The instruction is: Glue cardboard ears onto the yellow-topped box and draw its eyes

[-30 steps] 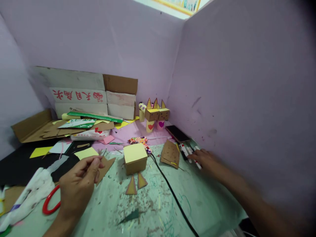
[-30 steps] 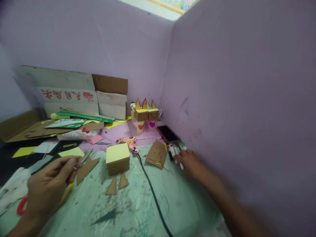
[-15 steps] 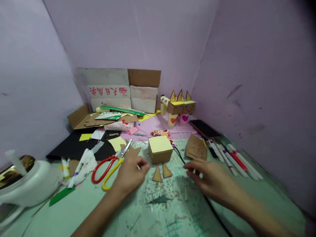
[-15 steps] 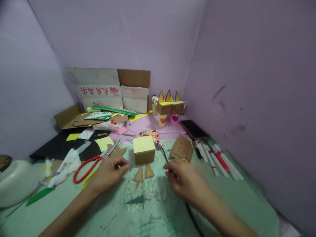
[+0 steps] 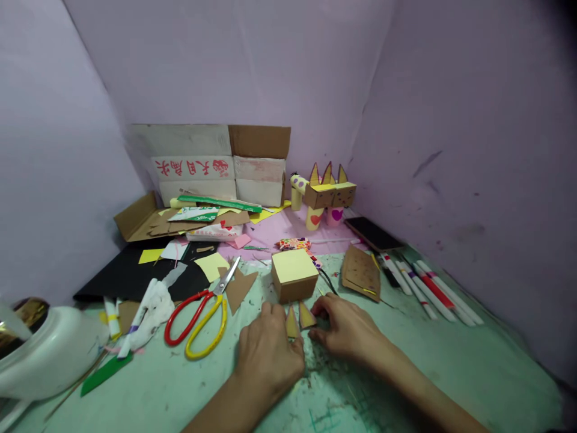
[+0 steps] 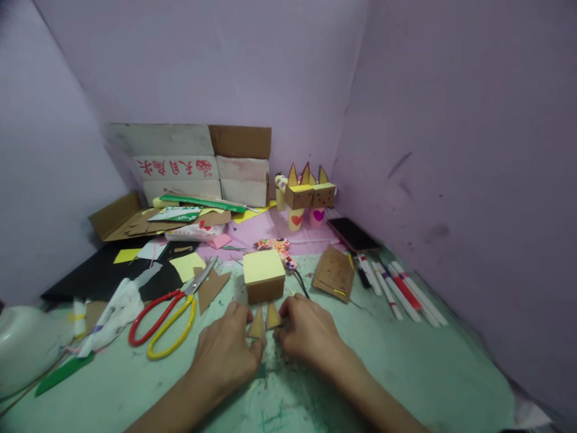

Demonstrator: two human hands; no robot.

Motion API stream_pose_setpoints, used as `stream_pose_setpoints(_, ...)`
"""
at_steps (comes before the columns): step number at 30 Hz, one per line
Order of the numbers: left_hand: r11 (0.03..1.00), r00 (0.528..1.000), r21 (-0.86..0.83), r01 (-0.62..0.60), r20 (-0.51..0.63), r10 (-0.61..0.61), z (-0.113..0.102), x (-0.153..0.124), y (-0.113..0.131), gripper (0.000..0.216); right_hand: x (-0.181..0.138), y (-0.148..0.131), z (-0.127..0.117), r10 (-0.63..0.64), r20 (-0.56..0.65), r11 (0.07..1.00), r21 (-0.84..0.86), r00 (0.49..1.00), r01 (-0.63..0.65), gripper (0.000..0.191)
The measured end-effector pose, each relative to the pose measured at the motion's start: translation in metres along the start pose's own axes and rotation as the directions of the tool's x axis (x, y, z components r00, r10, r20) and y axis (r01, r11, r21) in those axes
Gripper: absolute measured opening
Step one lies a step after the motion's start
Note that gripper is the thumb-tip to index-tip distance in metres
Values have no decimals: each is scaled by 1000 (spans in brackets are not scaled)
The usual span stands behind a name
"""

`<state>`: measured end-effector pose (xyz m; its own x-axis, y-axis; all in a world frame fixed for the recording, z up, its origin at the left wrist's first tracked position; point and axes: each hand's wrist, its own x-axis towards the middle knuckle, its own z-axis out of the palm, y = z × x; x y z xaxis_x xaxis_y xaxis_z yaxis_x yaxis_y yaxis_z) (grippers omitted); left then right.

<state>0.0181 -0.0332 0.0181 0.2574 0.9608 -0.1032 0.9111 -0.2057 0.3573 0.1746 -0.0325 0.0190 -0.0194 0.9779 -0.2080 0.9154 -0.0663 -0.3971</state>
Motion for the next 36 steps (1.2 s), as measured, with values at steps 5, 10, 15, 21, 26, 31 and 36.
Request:
stream_pose_setpoints(5, 999, 1000, -28, 28, -2, -28, 3, 2, -4, 18, 4, 7, 3, -7, -29, 994, 109, 1000, 10, 24)
stream_pose_setpoints(10, 998, 999, -62, 31, 20, -30, 4, 4, -7, 22, 13, 23, 8, -42, 102, 899, 438, 994, -7, 27)
stream_pose_setpoints(15, 990, 996, -120, 75, 63, -68, -1, 7, -8, 21, 19, 24, 14, -52, 186, 841, 538, 981, -57, 8)
stream_pose_setpoints(21, 980, 993, -174, 98, 74, -86, -5, 10, -9, 17, 18, 18, 17, -15, 244, 810, 571, 970, -131, 11)
stream_pose_setpoints(26, 972, 995, -214, 102, 42, -95, -2, 12, -13, 17, 14, 16, 17, 4, 283, 763, 620, 959, -186, 11)
stream_pose_setpoints(31, 952, 997, -295, 80, 28, -75, 6, 16, -13, 13, 14, 11, 13, 13, 350, 707, 659, 937, -256, 15)
stream_pose_setpoints(36, 944, 998, -328, 40, -24, -51, 8, 15, -10, 14, 18, 9, 14, 44, 351, 654, 697, 935, -293, 14)
